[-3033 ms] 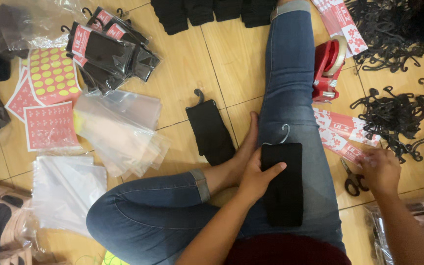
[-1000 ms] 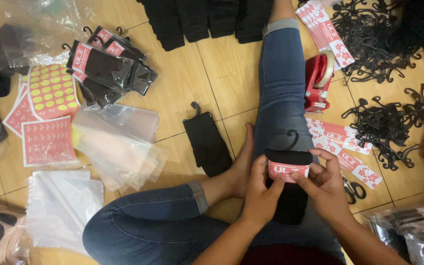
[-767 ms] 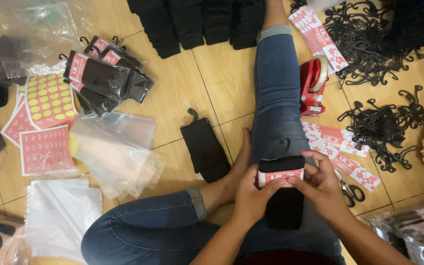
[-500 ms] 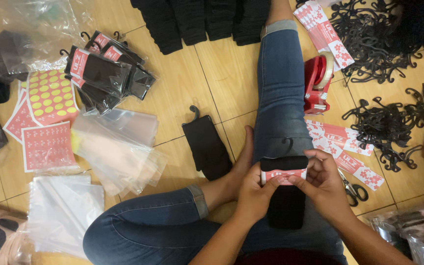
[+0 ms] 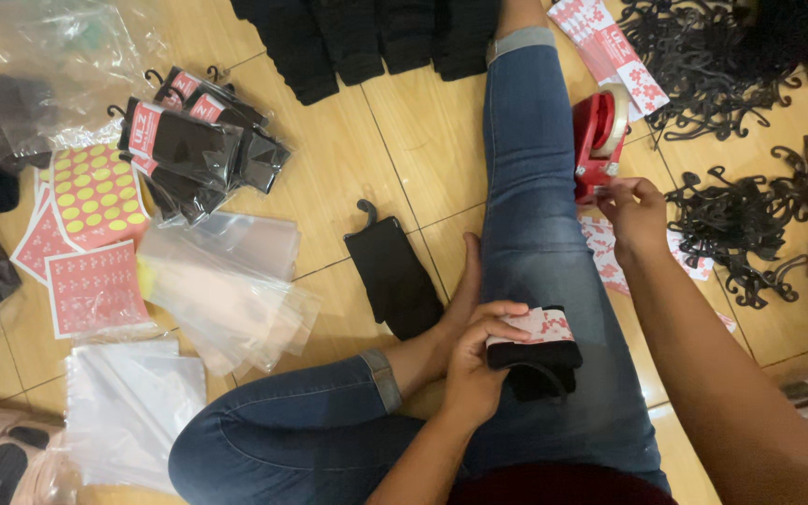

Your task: The person packages individual black socks by hand. The person places a folded sock into a clear plastic bag, seals the bag by peeling an adhesive strip, and applies a printed brand label around the finished package.

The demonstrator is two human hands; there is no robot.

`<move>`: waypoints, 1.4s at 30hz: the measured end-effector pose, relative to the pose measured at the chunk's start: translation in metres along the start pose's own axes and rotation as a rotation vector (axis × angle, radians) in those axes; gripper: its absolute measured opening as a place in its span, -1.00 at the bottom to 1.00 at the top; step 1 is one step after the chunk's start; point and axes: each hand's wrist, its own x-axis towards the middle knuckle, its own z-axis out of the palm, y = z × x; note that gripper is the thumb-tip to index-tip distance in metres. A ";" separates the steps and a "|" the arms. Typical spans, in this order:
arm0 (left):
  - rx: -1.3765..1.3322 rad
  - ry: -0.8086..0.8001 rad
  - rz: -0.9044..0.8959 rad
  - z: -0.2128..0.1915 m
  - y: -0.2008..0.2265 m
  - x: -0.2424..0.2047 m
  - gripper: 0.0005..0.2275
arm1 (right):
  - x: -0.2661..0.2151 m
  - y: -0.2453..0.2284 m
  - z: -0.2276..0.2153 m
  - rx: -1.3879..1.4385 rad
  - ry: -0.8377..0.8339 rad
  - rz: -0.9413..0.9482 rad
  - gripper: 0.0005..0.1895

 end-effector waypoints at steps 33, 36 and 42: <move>1.113 0.442 -0.563 -0.312 0.071 0.055 -0.66 | -0.199 -0.165 0.014 -0.183 -0.368 0.086 -0.50; 1.348 0.699 -1.174 -0.381 0.089 0.028 -0.22 | -0.158 -0.112 -0.003 -0.752 -0.322 0.067 -0.50; 1.169 0.879 -1.271 -0.463 0.021 0.002 -0.30 | -0.134 -0.060 -0.021 -0.871 -0.281 -0.088 -0.59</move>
